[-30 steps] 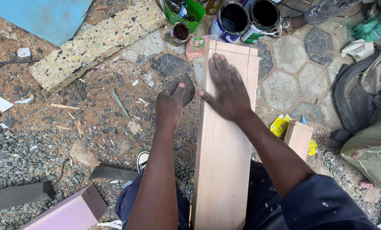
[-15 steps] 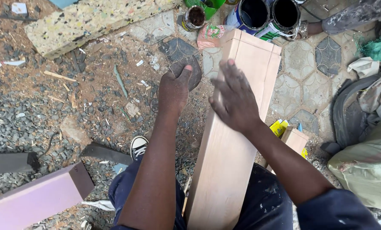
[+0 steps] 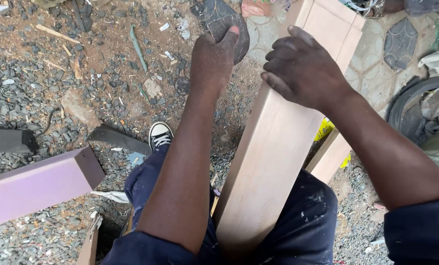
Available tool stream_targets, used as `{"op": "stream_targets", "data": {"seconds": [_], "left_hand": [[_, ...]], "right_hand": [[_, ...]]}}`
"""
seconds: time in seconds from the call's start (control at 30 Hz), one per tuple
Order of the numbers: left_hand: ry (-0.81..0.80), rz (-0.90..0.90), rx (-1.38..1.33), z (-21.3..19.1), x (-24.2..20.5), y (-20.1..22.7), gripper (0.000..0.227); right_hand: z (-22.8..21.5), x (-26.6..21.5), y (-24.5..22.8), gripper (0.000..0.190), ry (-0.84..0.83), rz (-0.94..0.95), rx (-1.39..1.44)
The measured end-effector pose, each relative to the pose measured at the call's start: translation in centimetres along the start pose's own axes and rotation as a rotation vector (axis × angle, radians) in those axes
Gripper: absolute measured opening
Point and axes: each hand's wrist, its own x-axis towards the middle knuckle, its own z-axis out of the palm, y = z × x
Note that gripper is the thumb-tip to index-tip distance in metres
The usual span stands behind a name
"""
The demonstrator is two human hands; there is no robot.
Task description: Sand the surface and edges of a wooden board using sandpaper to smooth it.
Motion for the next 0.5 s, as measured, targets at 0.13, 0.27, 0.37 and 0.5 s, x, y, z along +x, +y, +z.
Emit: {"op": "stream_targets", "data": {"seconds": [0.13, 0.27, 0.37, 0.5], "left_hand": [[0.021, 0.030, 0.016, -0.6, 0.3, -0.4, 0.043], [0.022, 0.007, -0.001, -1.1, 0.2, 0.0, 0.045], [0.000, -0.002, -0.023, -0.9, 0.1, 0.0, 0.041], [-0.062, -0.019, -0.003, -0.8, -0.5, 0.3, 0.038]], "right_hand": [[-0.5, 0.0, -4.6, 0.044, -0.164, 0.015, 0.140], [1.5, -3.2, -9.7, 0.043, -0.131, -0.170, 0.305], [3.4, -5.0, -10.8, 0.040, -0.108, -0.230, 0.288], [3.0, -3.1, -8.7, 0.050, -0.066, -0.330, 0.366]]}}
